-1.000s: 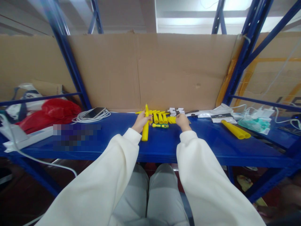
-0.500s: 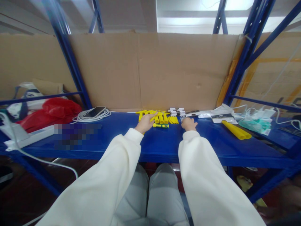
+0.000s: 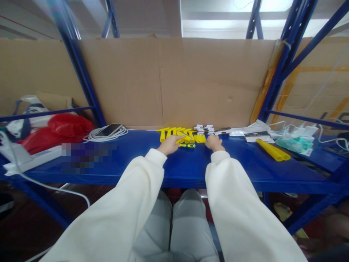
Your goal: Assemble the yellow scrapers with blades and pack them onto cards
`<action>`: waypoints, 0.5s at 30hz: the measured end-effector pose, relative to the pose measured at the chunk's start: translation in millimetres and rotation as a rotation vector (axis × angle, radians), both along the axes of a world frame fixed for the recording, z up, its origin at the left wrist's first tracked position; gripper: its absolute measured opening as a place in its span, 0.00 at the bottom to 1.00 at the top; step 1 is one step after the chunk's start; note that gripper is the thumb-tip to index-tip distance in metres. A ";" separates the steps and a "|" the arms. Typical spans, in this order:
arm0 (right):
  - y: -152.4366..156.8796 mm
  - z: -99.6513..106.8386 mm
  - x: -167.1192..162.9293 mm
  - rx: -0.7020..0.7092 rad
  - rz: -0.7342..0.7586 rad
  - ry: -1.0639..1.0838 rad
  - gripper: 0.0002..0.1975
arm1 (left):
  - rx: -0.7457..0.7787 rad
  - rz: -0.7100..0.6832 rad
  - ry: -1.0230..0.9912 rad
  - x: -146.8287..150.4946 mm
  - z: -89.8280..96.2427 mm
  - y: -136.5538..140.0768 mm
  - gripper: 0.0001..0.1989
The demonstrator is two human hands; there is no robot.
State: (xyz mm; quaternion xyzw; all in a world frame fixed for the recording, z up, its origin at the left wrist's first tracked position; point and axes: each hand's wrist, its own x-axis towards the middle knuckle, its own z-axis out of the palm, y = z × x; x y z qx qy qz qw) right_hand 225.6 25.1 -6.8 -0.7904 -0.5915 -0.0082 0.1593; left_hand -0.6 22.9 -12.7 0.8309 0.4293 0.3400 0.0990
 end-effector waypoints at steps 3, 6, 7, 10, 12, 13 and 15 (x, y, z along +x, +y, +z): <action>5.0 -1.0 -0.5 0.025 0.004 0.060 0.06 | 0.023 0.021 0.065 0.6 0.9 -2.8 0.27; 11.2 -2.0 -2.3 0.181 0.099 0.222 0.04 | 0.047 0.053 0.190 1.2 2.8 -6.6 0.27; 13.0 -2.4 -4.0 0.235 0.164 0.315 0.04 | 0.055 0.059 0.235 1.2 3.5 -7.6 0.27; 15.5 -3.9 -12.7 0.317 0.398 0.591 0.04 | 0.081 0.062 0.345 1.3 5.8 -10.3 0.26; 14.3 -4.9 -20.2 0.313 0.508 0.698 0.03 | 0.098 0.062 0.384 1.5 7.0 -11.8 0.26; 13.2 -5.3 -23.9 0.308 0.543 0.728 0.03 | 0.107 0.063 0.395 1.6 7.3 -12.4 0.26; 11.0 -5.8 -30.0 0.303 0.588 0.753 0.02 | 0.120 0.067 0.412 2.1 7.5 -13.5 0.26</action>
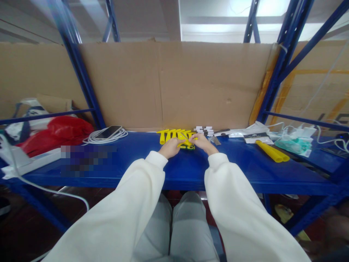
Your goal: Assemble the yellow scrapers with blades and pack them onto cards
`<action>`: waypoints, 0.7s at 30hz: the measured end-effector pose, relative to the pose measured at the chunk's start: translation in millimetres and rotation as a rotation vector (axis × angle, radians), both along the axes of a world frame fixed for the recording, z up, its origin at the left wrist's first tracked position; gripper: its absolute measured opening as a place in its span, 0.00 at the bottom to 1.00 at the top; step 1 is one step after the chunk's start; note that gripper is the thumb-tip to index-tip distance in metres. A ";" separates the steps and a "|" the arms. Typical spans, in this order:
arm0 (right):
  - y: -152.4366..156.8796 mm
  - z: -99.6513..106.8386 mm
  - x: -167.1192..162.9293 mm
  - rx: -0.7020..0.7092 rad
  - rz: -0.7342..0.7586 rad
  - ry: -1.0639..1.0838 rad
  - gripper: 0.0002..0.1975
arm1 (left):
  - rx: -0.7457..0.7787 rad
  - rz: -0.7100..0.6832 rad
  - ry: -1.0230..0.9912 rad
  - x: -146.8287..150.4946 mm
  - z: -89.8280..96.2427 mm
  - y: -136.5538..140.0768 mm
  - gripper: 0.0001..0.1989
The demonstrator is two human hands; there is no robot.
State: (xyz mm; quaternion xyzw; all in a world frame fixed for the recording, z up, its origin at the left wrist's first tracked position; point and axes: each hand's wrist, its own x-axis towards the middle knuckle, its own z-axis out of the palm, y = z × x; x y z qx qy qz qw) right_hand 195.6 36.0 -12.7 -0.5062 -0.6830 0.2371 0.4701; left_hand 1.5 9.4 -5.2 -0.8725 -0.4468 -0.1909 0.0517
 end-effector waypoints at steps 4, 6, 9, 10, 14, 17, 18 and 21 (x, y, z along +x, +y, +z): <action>-0.7 -0.9 -5.0 0.019 0.024 -0.020 0.01 | 0.026 0.011 0.031 1.1 -0.6 -0.9 0.27; 0.7 -1.5 -4.8 0.039 0.036 -0.034 0.01 | 0.036 0.014 0.040 1.5 -0.8 -1.0 0.27; 2.5 -2.3 -4.6 0.057 0.051 -0.055 0.02 | 0.042 0.020 0.053 2.0 -0.8 -1.1 0.27; 2.8 -2.4 -4.9 0.059 0.049 -0.060 0.03 | 0.044 0.022 0.057 2.2 -0.8 -1.2 0.27; 2.4 -2.7 -6.3 0.071 0.033 -0.067 0.03 | 0.050 0.028 0.064 2.7 -1.0 -1.6 0.27; 1.8 -3.1 -6.8 0.067 0.024 -0.080 0.04 | 0.048 0.028 0.066 3.0 -1.1 -2.0 0.27; 1.7 -3.2 -6.8 0.067 0.023 -0.085 0.04 | 0.046 0.026 0.066 3.1 -1.1 -2.2 0.27; 2.2 -3.6 -6.3 0.071 0.020 -0.111 0.04 | 0.043 0.019 0.063 3.1 -0.9 -2.7 0.27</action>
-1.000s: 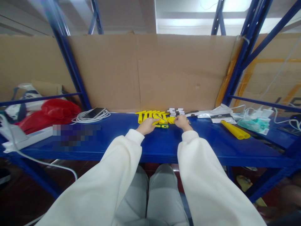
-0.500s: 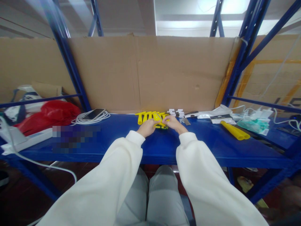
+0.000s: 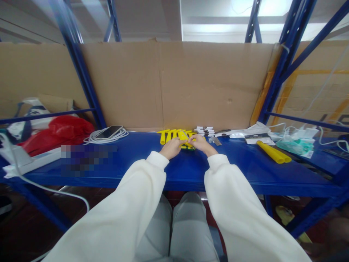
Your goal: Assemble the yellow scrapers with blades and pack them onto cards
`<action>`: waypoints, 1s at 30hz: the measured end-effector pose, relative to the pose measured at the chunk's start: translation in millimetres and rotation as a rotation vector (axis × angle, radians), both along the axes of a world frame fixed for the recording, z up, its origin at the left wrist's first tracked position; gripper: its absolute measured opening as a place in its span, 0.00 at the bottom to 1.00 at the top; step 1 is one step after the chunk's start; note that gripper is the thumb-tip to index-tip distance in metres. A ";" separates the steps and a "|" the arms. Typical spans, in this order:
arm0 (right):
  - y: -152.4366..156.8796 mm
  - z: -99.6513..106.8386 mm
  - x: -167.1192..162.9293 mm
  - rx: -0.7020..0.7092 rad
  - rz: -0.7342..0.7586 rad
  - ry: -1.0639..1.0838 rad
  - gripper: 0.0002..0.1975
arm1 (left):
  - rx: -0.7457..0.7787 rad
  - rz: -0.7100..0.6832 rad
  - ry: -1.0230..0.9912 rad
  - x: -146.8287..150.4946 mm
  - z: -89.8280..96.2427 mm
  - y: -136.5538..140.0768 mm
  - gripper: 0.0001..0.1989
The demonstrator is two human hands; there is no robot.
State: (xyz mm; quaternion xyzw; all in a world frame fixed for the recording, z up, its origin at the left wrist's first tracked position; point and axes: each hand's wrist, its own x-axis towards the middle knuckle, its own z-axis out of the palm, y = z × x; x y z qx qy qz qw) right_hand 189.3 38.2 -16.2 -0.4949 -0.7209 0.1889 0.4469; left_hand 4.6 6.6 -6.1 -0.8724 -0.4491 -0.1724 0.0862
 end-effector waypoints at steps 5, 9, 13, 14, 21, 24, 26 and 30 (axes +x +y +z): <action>2.6 0.1 2.0 0.058 0.001 -0.078 0.04 | 0.003 0.000 0.002 -0.9 0.2 -0.7 0.27; 3.7 0.7 3.1 0.116 0.021 -0.142 0.05 | 0.015 0.001 0.009 -1.5 0.1 -1.1 0.26; 2.6 1.4 4.6 0.093 0.012 -0.167 0.04 | 0.010 0.002 0.027 -1.8 1.1 -2.3 0.27; 2.2 1.3 5.1 0.085 0.022 -0.168 0.04 | 0.009 0.001 0.032 -1.8 1.5 -2.8 0.27; 3.2 -3.5 6.6 0.028 0.003 -0.047 0.04 | 0.009 -0.001 0.020 -2.3 3.2 -3.9 0.28; 5.2 -5.7 6.2 0.009 -0.017 0.023 0.08 | 0.010 -0.003 0.000 -2.7 2.8 -3.1 0.27; 6.6 -6.7 6.0 0.008 -0.009 0.056 0.10 | 0.010 -0.007 -0.012 -2.9 2.6 -2.8 0.27; 9.3 -8.4 5.3 -0.046 0.039 0.139 0.13 | 0.009 -0.008 -0.016 -3.2 3.2 -3.7 0.27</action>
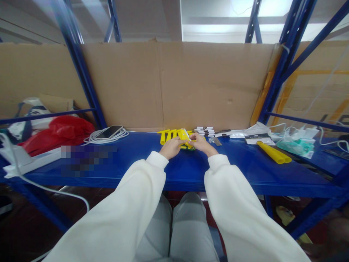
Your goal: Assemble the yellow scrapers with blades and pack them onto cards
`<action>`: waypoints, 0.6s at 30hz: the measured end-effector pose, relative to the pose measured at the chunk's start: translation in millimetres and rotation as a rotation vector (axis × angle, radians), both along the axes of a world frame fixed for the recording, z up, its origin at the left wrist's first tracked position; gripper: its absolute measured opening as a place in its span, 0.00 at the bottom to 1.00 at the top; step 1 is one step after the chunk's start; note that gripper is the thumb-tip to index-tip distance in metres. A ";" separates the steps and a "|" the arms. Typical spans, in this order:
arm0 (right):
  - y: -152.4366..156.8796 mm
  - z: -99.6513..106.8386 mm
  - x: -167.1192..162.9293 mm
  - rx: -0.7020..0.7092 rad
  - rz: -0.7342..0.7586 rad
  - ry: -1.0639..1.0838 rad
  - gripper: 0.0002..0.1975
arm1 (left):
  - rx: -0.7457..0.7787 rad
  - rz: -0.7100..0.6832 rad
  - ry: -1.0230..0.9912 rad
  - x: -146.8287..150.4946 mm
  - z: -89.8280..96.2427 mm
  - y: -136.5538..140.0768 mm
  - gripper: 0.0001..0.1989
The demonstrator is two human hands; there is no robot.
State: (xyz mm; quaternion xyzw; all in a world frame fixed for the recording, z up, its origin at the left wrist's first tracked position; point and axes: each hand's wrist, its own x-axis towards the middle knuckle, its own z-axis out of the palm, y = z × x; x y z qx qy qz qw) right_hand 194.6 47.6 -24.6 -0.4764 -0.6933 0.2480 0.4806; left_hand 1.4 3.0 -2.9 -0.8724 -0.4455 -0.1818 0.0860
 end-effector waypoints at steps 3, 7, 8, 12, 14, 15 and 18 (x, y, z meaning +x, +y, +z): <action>1.0 -0.8 -1.3 -0.094 0.062 0.066 0.14 | -0.009 0.004 0.005 -0.1 1.5 -2.0 0.26; -0.9 0.0 -2.5 -0.119 0.099 0.124 0.16 | -0.015 -0.003 0.003 0.0 3.7 -4.4 0.26; -1.9 0.6 -2.5 -0.116 0.100 0.134 0.16 | -0.015 -0.004 0.005 0.1 4.1 -4.7 0.26; -5.9 3.1 -2.1 -0.096 0.112 0.124 0.16 | -0.011 -0.009 0.003 0.2 4.2 -4.3 0.26; -7.6 4.2 -1.9 -0.085 0.119 0.111 0.16 | -0.006 -0.018 -0.005 0.2 3.4 -3.4 0.26; -8.3 4.8 -1.9 -0.083 0.122 0.109 0.16 | -0.005 -0.024 -0.009 0.1 2.9 -3.0 0.26; -9.8 5.7 -1.9 -0.086 0.136 0.110 0.16 | 0.002 -0.037 -0.023 0.2 1.8 -2.4 0.26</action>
